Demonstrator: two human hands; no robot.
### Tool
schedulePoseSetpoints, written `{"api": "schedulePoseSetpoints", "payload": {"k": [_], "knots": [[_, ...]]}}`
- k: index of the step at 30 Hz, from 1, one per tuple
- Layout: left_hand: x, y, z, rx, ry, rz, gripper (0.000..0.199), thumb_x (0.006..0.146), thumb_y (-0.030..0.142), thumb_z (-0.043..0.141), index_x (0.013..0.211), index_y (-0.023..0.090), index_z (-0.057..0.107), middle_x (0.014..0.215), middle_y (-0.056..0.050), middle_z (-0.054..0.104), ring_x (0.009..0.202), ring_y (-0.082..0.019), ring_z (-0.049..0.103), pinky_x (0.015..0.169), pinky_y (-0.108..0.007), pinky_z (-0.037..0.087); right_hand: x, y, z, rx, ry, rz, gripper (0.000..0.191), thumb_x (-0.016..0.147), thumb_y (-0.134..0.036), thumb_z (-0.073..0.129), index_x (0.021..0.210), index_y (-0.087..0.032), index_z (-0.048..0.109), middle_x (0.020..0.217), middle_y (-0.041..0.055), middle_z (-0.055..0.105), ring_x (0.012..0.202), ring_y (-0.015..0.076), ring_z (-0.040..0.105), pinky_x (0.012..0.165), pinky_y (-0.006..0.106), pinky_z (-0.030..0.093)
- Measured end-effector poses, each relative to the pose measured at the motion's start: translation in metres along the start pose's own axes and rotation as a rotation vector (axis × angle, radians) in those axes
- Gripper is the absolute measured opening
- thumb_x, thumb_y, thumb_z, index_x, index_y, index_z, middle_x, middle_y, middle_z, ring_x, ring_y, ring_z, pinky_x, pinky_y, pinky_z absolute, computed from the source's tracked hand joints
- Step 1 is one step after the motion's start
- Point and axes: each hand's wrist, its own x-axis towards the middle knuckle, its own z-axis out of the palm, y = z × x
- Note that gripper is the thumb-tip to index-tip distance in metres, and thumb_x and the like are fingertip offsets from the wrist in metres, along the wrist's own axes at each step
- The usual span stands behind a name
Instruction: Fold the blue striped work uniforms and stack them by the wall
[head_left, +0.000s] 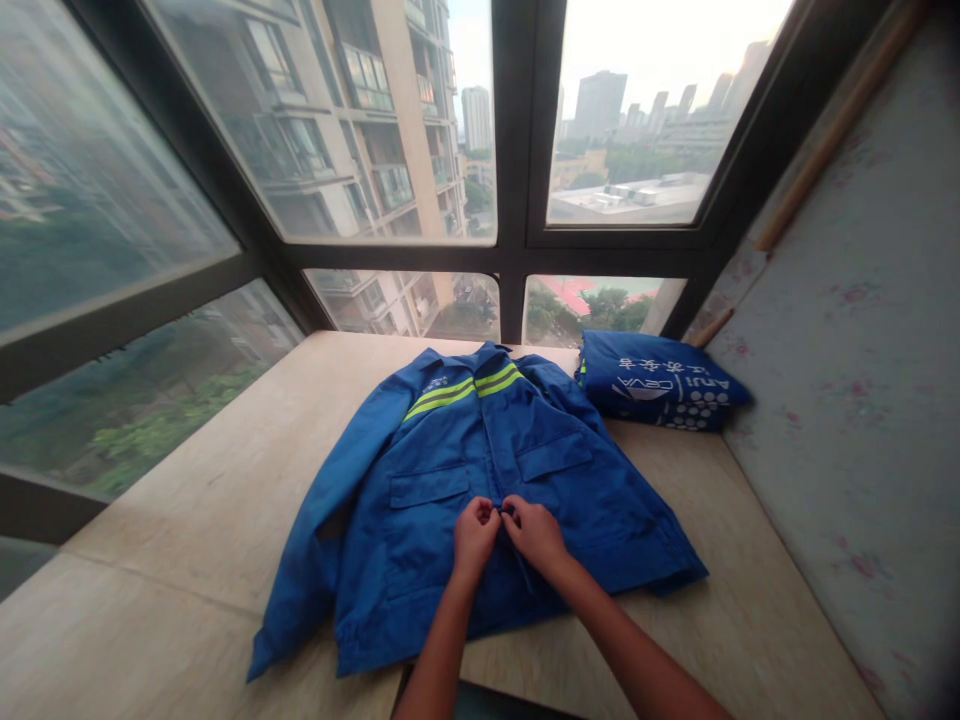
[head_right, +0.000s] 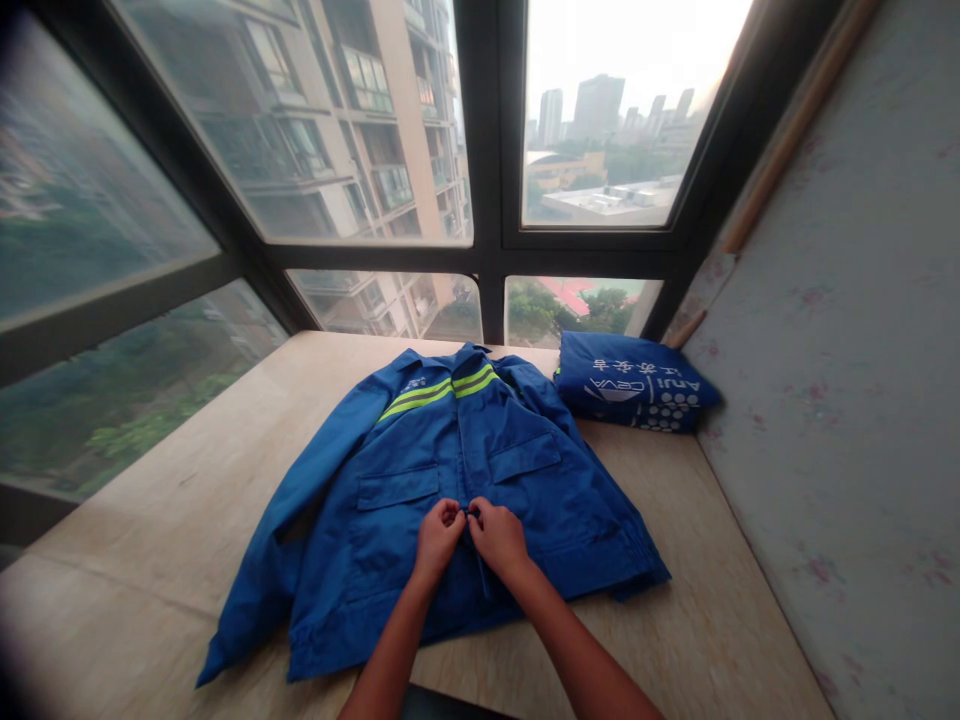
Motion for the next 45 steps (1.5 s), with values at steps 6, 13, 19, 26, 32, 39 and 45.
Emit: {"api": "schedulePoseSetpoints", "payload": {"k": [6,13,19,26,32,39,45], "knots": [[-0.003,0.003,-0.002,-0.006,0.003,0.026,0.014,0.075,0.032,0.056,0.076,0.019,0.058,0.07,-0.001,0.066,0.066,-0.017,0.064,0.063,-0.026,0.046,0.017,-0.013,-0.017,-0.125,-0.07,-0.07,0.017,0.091,-0.029,0.054,0.092,-0.022,0.07,0.092,0.0093,0.075,0.09,0.0243,0.069,0.077,0.029,0.04],[-0.004,0.001,-0.001,0.016,-0.004,0.032,0.017,0.078,0.033,0.054,0.082,0.018,0.059,0.076,-0.004,0.069,0.073,-0.018,0.066,0.069,-0.027,0.049,0.021,-0.002,-0.016,-0.092,-0.112,-0.035,0.022,0.095,-0.031,0.049,0.099,-0.023,0.069,0.094,0.0052,0.075,0.09,0.019,0.068,0.068,0.025,0.037],[0.001,0.003,-0.006,0.162,-0.056,-0.034,0.016,0.082,0.031,0.054,0.084,0.017,0.062,0.071,-0.002,0.069,0.063,-0.016,0.064,0.059,-0.023,0.045,0.023,0.006,-0.012,-0.013,-0.105,-0.031,0.021,0.095,-0.032,0.05,0.101,-0.023,0.068,0.094,0.0016,0.075,0.091,0.0172,0.068,0.067,0.023,0.037],[-0.004,0.019,-0.012,0.501,-0.075,-0.038,0.013,0.087,0.028,0.057,0.086,0.02,0.067,0.075,-0.003,0.071,0.071,-0.017,0.066,0.059,-0.024,0.035,0.022,0.011,-0.007,0.014,-0.103,-0.027,0.023,0.096,-0.029,0.047,0.104,-0.021,0.068,0.092,0.0025,0.075,0.088,0.016,0.068,0.068,0.022,0.04],[-0.022,0.028,-0.007,0.722,-0.057,0.012,0.017,0.094,0.031,0.05,0.096,0.024,0.064,0.094,-0.005,0.072,0.085,-0.02,0.066,0.064,-0.026,0.036,0.029,0.005,-0.009,-0.094,-0.116,0.001,0.023,0.096,-0.03,0.048,0.098,-0.022,0.069,0.095,0.0055,0.076,0.09,0.0191,0.07,0.069,0.024,0.041],[-0.027,0.029,-0.008,0.817,-0.061,0.057,0.014,0.093,0.029,0.051,0.096,0.022,0.063,0.099,-0.007,0.068,0.086,-0.02,0.066,0.065,-0.026,0.04,-0.001,0.001,-0.013,-0.276,-0.076,-0.028,0.026,0.094,-0.027,0.049,0.116,-0.022,0.062,0.102,0.0115,0.074,0.097,0.0251,0.069,0.084,0.033,0.041],[-0.001,0.036,-0.017,0.739,-0.026,0.099,0.023,0.093,0.021,0.048,0.107,0.021,0.065,0.106,-0.007,0.07,0.093,-0.02,0.067,0.078,-0.028,0.045,-0.012,0.01,-0.023,-0.424,-0.057,0.012,0.023,0.09,-0.021,0.05,0.111,-0.017,0.06,0.103,0.0134,0.07,0.098,0.0264,0.065,0.084,0.034,0.043]]}}
